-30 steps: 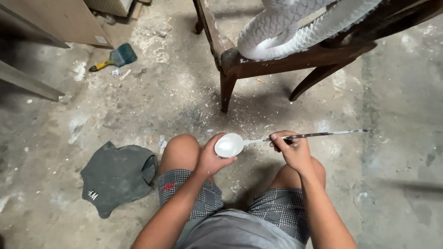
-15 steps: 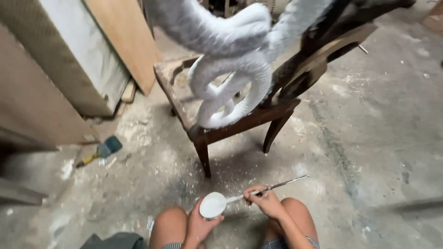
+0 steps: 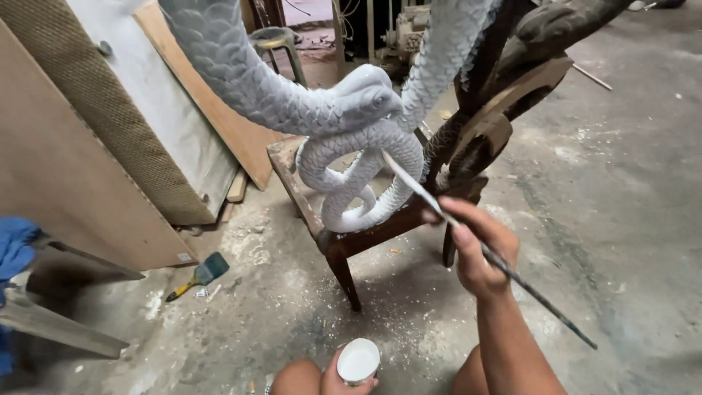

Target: Painting a large snake sculpture with white paint using a brush.

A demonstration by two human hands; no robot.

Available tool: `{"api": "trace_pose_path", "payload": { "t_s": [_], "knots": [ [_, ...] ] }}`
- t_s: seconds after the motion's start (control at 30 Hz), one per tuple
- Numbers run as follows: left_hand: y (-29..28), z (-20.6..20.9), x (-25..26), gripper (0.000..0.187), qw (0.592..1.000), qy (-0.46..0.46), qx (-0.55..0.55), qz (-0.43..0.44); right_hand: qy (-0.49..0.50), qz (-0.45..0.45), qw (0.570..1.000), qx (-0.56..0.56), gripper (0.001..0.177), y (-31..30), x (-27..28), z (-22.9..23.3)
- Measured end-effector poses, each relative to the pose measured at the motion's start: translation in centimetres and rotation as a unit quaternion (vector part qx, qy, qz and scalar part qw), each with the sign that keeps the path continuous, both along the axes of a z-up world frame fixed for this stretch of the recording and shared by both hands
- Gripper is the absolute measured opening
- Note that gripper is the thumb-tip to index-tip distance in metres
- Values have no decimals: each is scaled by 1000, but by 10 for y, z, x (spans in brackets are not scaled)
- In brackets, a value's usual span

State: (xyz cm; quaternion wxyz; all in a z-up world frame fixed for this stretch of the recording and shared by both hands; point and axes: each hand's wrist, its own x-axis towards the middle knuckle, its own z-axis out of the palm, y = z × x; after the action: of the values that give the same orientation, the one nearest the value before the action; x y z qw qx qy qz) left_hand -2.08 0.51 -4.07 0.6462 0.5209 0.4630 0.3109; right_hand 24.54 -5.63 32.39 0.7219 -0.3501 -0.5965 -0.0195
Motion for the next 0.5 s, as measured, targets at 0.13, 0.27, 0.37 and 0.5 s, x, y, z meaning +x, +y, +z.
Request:
{"api": "trace_pose_path", "payload": {
  "t_s": [0.13,0.27,0.37,0.5],
  "knots": [
    [-8,8,2,95,991,-41,-114,48,2,12,1000,8,33,21,-5,40],
    [-3,-9,0,102,987,-62,-140,47,15,14,1000,15,33,21,1,49],
    [3,-12,4,98,980,-119,-154,31,-22,-105,994,6,31,2,-20,65],
    [4,-1,9,86,946,-157,-273,81,-16,-84,996,-5,29,6,-34,78]
  ]
}}
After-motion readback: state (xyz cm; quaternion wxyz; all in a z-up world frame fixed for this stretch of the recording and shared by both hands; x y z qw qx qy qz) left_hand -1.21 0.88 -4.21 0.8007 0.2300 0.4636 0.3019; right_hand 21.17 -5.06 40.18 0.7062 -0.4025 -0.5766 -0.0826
